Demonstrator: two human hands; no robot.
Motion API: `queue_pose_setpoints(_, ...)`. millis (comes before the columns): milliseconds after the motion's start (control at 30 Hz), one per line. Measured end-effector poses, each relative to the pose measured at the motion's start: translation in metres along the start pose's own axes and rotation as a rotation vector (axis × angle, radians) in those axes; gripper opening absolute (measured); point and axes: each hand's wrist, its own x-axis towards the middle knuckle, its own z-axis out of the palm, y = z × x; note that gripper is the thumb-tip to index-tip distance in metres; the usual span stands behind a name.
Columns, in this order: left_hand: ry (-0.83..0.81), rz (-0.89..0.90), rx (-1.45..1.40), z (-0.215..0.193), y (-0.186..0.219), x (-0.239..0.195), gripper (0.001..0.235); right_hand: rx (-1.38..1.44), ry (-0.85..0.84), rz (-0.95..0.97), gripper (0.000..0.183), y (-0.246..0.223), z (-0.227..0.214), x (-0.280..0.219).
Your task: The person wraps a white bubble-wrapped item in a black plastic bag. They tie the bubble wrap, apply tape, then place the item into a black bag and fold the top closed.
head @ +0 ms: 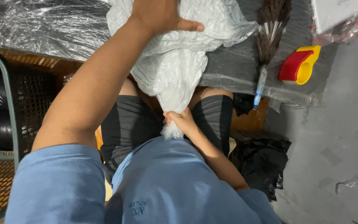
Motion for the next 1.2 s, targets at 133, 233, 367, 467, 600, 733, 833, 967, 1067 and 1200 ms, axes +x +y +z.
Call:
queue_pose_setpoints(133, 0.100, 0.032, 0.089, 0.011, -0.002, 0.000, 0.114, 0.018, 0.010, -0.006, 0.035, -0.001, 0.000, -0.001)
queue_pose_setpoints(233, 0.117, 0.039, 0.113, 0.009, -0.002, -0.001, 0.114, -0.039, 0.000, 0.020, 0.036, -0.006, 0.001, -0.002)
queue_pose_setpoints(367, 0.061, 0.009, -0.041, 0.000, 0.000, -0.003, 0.110, -0.002, 0.013, 0.033, 0.034, 0.000, 0.001, -0.001)
queue_pose_setpoints(467, 0.130, 0.033, 0.003, 0.007, -0.002, -0.004, 0.109, 0.022, 0.005, 0.007, 0.033, 0.004, 0.000, 0.001)
queue_pose_setpoints(600, 0.087, 0.014, -0.041, 0.001, 0.000, -0.004, 0.111, 0.014, -0.008, -0.011, 0.035, 0.006, -0.001, 0.001)
queue_pose_setpoints(733, 0.111, 0.007, -0.059, 0.007, -0.002, -0.005, 0.109, 0.017, 0.006, 0.008, 0.032, 0.006, 0.000, 0.002)
queue_pose_setpoints(833, 0.201, 0.058, 0.035, 0.012, -0.003, -0.004, 0.110, -0.013, 0.004, 0.025, 0.033, 0.001, 0.001, 0.001)
queue_pose_setpoints(967, 0.213, 0.057, 0.085, 0.012, -0.002, -0.005, 0.110, 0.017, -0.006, 0.003, 0.035, 0.002, 0.001, 0.001)
queue_pose_setpoints(1067, 0.198, 0.062, 0.113, 0.008, -0.002, -0.006, 0.111, 0.023, -0.011, -0.007, 0.034, 0.001, 0.002, 0.000)
queue_pose_setpoints(1200, 0.143, 0.041, 0.102, 0.004, 0.000, -0.006, 0.114, 0.045, -0.004, 0.000, 0.036, 0.007, 0.001, 0.002)
